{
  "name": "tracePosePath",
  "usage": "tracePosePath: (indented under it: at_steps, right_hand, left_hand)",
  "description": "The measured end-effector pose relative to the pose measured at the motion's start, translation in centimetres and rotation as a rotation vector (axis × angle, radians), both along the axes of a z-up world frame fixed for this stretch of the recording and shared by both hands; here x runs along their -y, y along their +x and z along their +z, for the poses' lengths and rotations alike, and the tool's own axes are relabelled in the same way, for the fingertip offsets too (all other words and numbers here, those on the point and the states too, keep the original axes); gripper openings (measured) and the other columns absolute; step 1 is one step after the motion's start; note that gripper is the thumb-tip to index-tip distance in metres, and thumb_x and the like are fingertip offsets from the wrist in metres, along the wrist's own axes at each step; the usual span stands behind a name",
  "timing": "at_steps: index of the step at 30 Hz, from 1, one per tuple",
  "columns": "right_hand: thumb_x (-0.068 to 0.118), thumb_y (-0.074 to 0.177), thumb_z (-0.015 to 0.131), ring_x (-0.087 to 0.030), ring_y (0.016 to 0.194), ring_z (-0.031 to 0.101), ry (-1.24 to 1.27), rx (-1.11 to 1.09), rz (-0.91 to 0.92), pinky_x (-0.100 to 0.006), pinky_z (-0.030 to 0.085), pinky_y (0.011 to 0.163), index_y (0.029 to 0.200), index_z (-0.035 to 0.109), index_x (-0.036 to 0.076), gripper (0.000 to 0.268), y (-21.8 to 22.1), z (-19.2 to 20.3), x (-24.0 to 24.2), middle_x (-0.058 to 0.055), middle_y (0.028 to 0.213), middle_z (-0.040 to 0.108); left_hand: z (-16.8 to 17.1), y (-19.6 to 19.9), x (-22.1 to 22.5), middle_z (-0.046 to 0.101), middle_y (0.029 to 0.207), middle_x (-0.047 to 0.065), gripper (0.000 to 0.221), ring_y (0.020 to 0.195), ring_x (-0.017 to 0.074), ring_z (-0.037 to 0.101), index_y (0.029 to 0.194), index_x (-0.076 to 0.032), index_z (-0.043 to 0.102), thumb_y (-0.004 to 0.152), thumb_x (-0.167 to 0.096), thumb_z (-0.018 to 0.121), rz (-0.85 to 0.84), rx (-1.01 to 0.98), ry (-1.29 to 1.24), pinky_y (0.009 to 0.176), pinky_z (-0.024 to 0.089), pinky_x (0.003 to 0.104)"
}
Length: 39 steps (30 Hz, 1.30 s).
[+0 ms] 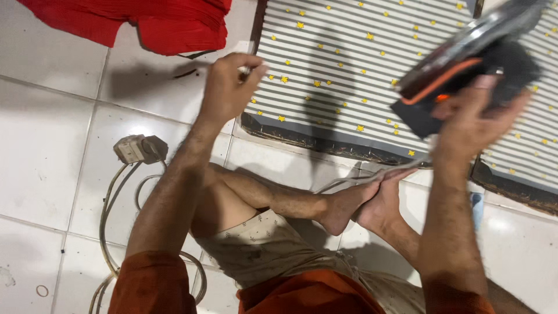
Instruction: The person irons pieces of fabric on the floor, peels off a transparent film, and then moves to a table to handle red apparel.
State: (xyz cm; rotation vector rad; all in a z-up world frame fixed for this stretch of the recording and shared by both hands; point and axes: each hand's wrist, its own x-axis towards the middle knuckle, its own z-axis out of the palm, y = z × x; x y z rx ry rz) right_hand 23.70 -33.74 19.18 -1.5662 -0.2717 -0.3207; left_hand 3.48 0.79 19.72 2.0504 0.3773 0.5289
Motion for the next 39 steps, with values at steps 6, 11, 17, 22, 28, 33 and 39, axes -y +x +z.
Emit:
tracePosePath:
  at_steps: [6,11,17,22,28,33,39]
  right_hand:
    - [0.046,0.112,0.05,-0.022,0.05,0.051,-0.019,-0.103,-0.061,-0.032,0.046,0.053,0.074,0.045,0.01,0.053,2.7,0.9,6.1,-0.013,0.055,0.045]
    - [0.041,0.107,0.064,-0.021,0.044,0.05,0.053,-0.079,-0.196,-0.034,0.045,0.043,0.093,0.041,0.007,0.043,3.4,1.6,6.5,-0.012,0.055,0.043]
    - [0.013,0.126,0.053,-0.021,0.051,0.049,-0.113,-0.051,-0.082,-0.031,0.044,0.049,0.154,0.035,0.012,0.033,5.7,2.5,6.4,-0.013,0.086,0.047]
    - [0.013,0.13,0.055,-0.022,0.057,0.052,-0.062,-0.056,0.023,-0.036,0.052,0.052,0.159,0.03,0.013,0.038,15.6,1.5,4.4,-0.016,0.094,0.046]
    - [0.01,0.12,0.053,-0.019,0.049,0.053,-0.08,-0.082,0.032,-0.032,0.049,0.038,0.131,0.033,0.015,0.024,27.1,-3.0,-0.6,-0.013,0.08,0.049]
    - [0.027,0.112,0.054,-0.019,0.041,0.045,-0.013,-0.189,0.022,-0.031,0.038,0.035,0.119,0.041,0.017,0.018,25.6,-2.5,-4.4,-0.008,0.073,0.042]
    - [0.072,0.084,0.038,-0.023,0.031,0.042,0.185,-0.514,0.149,-0.032,0.021,0.027,0.062,0.049,0.011,0.065,24.0,-0.5,-6.6,-0.012,0.041,0.039]
  left_hand:
    - [-11.1,-2.0,-2.6,0.075,0.104,0.013,0.024,0.08,0.0261,0.071,0.109,-0.006,0.075,0.092,-0.023,0.073,0.08,-0.21,0.226,0.075,0.052,0.041]
    - [-13.1,0.1,-0.9,0.072,0.112,0.011,0.028,0.103,0.0387,0.061,0.112,-0.01,0.075,0.09,-0.027,0.077,0.036,-0.302,0.307,0.086,0.049,0.049]
    - [-14.1,7.3,1.8,0.058,0.138,0.019,0.054,0.127,0.0381,0.047,0.13,-0.004,0.065,0.095,-0.045,0.067,0.056,-0.322,0.558,0.096,0.042,0.055]
    - [-15.1,15.6,4.8,0.036,0.158,0.028,0.073,0.148,0.048,0.027,0.148,0.003,0.044,0.104,-0.055,0.052,0.119,-0.16,0.617,0.117,0.026,0.068]
    - [-17.1,21.0,4.8,0.008,0.17,0.02,0.081,0.157,0.0402,0.0,0.166,-0.013,0.019,0.108,-0.067,0.035,0.035,-0.38,0.758,0.125,0.0,0.067]
    - [-16.0,22.0,6.2,0.004,0.173,0.013,0.076,0.162,0.0381,0.003,0.166,-0.015,0.02,0.109,-0.055,0.049,0.121,-0.189,0.572,0.13,0.003,0.066]
    - [-11.0,25.5,11.8,0.06,0.138,0.009,0.045,0.126,0.0242,0.055,0.132,-0.012,0.058,0.097,-0.038,0.068,0.099,0.154,0.486,0.114,0.037,0.049]
